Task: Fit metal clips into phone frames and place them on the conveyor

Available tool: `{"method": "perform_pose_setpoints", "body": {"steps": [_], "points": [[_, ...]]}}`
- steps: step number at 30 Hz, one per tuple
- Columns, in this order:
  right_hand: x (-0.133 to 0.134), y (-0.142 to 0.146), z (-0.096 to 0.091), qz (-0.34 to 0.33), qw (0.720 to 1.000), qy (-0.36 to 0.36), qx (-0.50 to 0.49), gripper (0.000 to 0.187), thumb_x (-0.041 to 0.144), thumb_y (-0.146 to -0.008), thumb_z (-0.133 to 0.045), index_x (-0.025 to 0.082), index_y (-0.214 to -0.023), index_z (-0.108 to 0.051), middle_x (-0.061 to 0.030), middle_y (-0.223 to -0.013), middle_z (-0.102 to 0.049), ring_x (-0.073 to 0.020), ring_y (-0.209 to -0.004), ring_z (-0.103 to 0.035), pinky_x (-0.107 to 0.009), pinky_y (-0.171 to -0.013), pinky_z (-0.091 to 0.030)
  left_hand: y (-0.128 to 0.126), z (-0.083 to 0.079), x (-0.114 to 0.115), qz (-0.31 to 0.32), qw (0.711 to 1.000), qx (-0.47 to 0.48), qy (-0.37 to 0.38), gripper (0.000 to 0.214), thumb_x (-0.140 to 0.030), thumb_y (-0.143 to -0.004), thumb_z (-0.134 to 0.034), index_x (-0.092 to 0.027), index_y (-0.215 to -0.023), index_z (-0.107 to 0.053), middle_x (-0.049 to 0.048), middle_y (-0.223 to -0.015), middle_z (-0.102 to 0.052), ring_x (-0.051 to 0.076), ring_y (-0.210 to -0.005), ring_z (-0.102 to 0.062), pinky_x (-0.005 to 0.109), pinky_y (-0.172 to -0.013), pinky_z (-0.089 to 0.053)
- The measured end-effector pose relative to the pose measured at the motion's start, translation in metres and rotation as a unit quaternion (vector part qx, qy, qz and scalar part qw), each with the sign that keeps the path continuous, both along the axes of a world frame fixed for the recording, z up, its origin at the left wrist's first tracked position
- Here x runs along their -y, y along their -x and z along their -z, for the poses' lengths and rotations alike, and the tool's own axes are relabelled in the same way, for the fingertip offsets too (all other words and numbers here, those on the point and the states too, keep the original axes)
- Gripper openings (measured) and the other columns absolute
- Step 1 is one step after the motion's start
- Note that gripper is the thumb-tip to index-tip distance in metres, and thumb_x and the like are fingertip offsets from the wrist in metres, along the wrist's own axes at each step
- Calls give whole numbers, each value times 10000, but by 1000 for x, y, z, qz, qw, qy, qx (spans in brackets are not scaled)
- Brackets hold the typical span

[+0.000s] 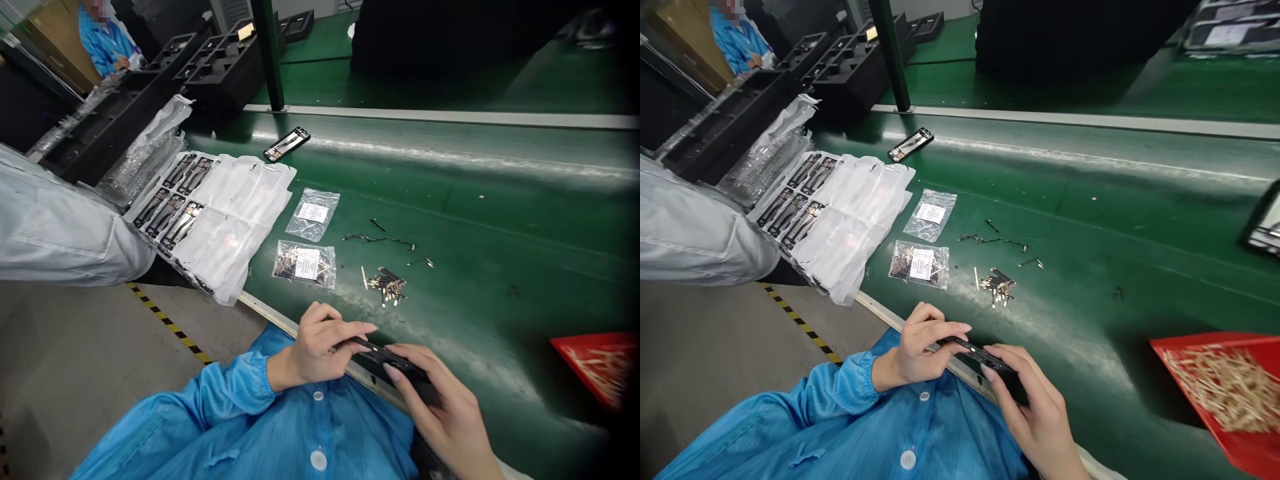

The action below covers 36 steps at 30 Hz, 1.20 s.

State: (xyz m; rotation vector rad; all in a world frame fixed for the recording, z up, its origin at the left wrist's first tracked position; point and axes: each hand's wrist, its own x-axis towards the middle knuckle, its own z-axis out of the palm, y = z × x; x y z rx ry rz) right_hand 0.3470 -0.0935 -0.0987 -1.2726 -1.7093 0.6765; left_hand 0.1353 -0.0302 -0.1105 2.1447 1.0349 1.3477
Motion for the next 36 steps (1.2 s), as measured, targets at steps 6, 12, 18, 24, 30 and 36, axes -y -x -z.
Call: {"method": "perform_pose_setpoints", "body": {"steps": [6, 12, 18, 24, 30, 36], "points": [[2, 4, -9, -2, 1000, 18, -20, 195, 166, -1031, -668, 253, -1206, -678, -62, -1087, -732, -200, -949, -745, -276, -839, -611, 3, -22, -1, 10, 999, 22, -32, 302, -217, -993, -772, -239, -1289, -719, -13, -838, -824, 171, -722, -609, 342, -682, -478], [8, 0, -8, -8, 997, 76, -23, 210, 232, -1059, -654, 257, -1266, -681, -64, -1111, -733, -193, -948, -749, -251, -798, -607, 9, -30, 0, 49, 989, 31, 138, 380, -248, -929, -826, -238, -1296, -729, 14, -902, -811, 186, -787, -660, 324, -733, -567], [5, -1, -14, -3, 996, 88, -17, 203, 255, -1058, -659, 252, -1260, -676, -78, -1161, -712, -203, -1007, -737, -262, -823, -603, 15, -50, -3, 53, 954, -64, 289, 534, -233, -846, -887, -271, -1348, -710, -22, -888, -765, 187, -795, -719, 310, -738, -565], [-2, 9, -21, -8, 1000, 19, -4, 174, 125, -1029, -667, 245, -1150, -704, -66, -1068, -686, -180, -908, -714, -261, -730, -576, 12, -58, -1, 77, 943, -129, 298, 635, -253, -857, -892, -295, -1442, -651, -13, -952, -777, 223, -901, -761, 344, -806, -601], [0, 8, -18, -12, 1000, -13, -12, 227, 46, -996, -698, 227, -1129, -732, -63, -1042, -687, -171, -892, -697, -275, -732, -568, 10, -63, 2, 81, 955, -124, 259, 591, -260, -912, -853, -267, -1458, -626, -3, -956, -791, 220, -892, -756, 347, -778, -611], [0, 6, -13, -19, 999, -28, -17, 261, 1, -979, -695, 212, -1127, -739, -67, -1052, -698, -184, -924, -696, -308, -766, -572, 9, -59, 3, 81, 973, -122, 177, 429, -342, -1043, -706, -234, -1450, -619, 9, -950, -806, 197, -803, -720, 332, -726, -606]]}}
